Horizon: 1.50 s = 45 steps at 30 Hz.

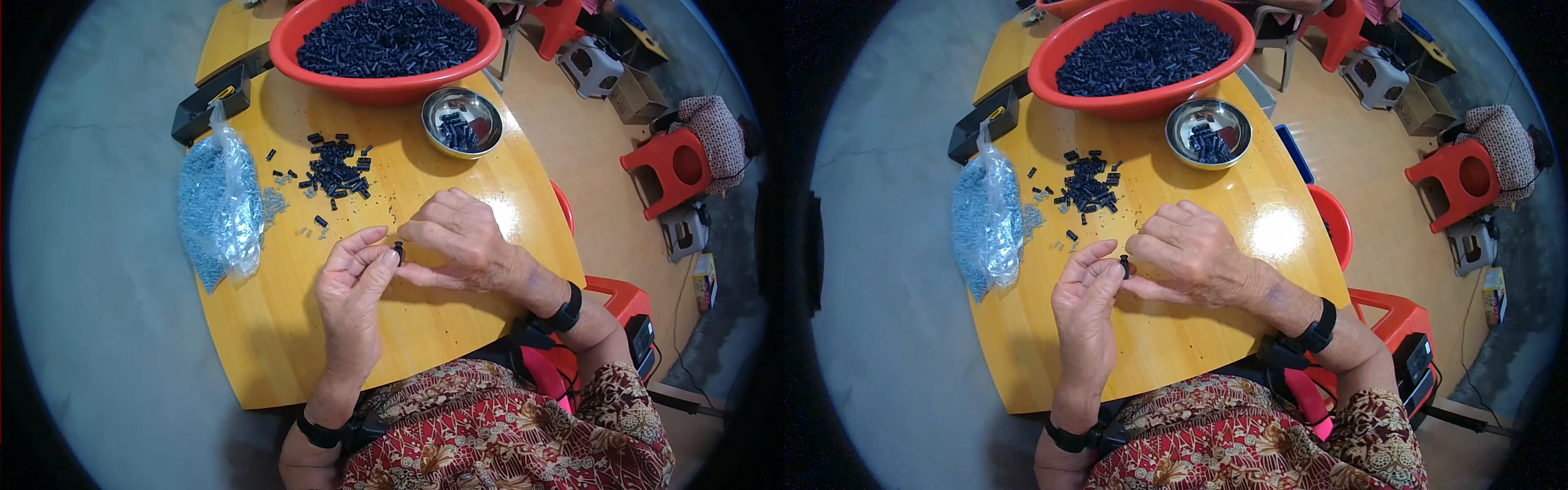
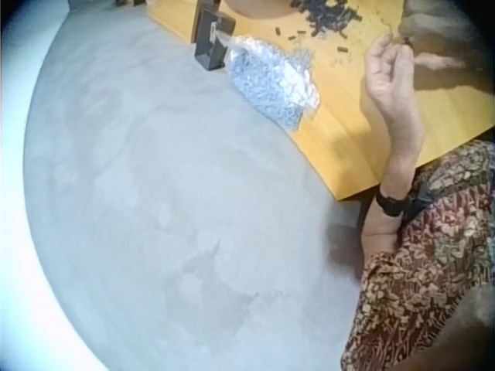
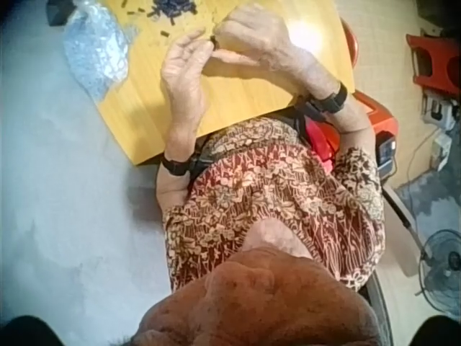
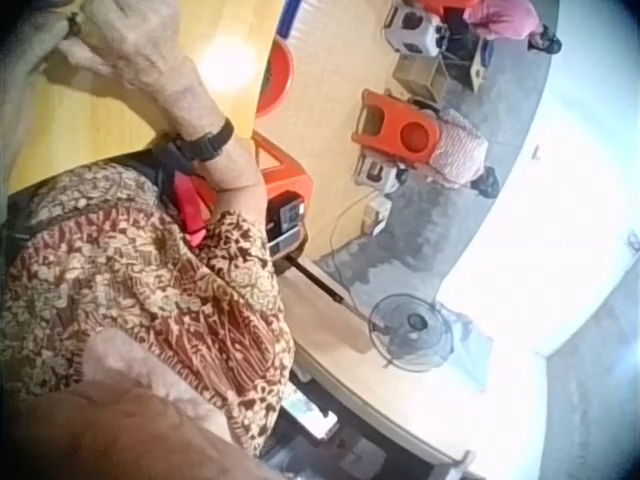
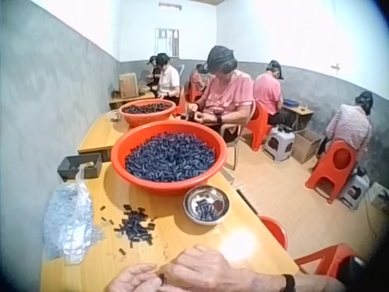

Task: Assembling small black plastic components by hand at a table in a workshop setting.

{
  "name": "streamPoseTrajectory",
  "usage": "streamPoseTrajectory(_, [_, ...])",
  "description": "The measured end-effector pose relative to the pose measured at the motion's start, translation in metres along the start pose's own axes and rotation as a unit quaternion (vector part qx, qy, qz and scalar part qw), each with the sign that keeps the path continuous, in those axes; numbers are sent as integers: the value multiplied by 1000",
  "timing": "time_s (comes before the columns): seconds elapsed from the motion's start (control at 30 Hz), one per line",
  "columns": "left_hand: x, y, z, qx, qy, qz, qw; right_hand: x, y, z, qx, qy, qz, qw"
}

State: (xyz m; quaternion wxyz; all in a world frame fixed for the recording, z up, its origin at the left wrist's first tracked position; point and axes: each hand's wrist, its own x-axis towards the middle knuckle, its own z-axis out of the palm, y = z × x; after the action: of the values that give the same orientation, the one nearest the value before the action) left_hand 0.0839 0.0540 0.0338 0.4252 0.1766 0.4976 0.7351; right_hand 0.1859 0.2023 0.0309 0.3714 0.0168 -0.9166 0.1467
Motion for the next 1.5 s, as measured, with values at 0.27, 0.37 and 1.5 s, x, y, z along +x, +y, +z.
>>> streamPoseTrajectory(0.27, [0, 2, 6, -18, -3, -16, 1000, -8, -3, -5, 79, 26, 55, 995])
streamPoseTrajectory(0.37, [1, 3, 6, -25, -12, -23, 999, -9, -3, -8, 119, 37, 79, 989])
streamPoseTrajectory(1.5, [1, -2, -33, 56, 63, -28, 996, 6, 58, -51, -54, 133, 179, 973])
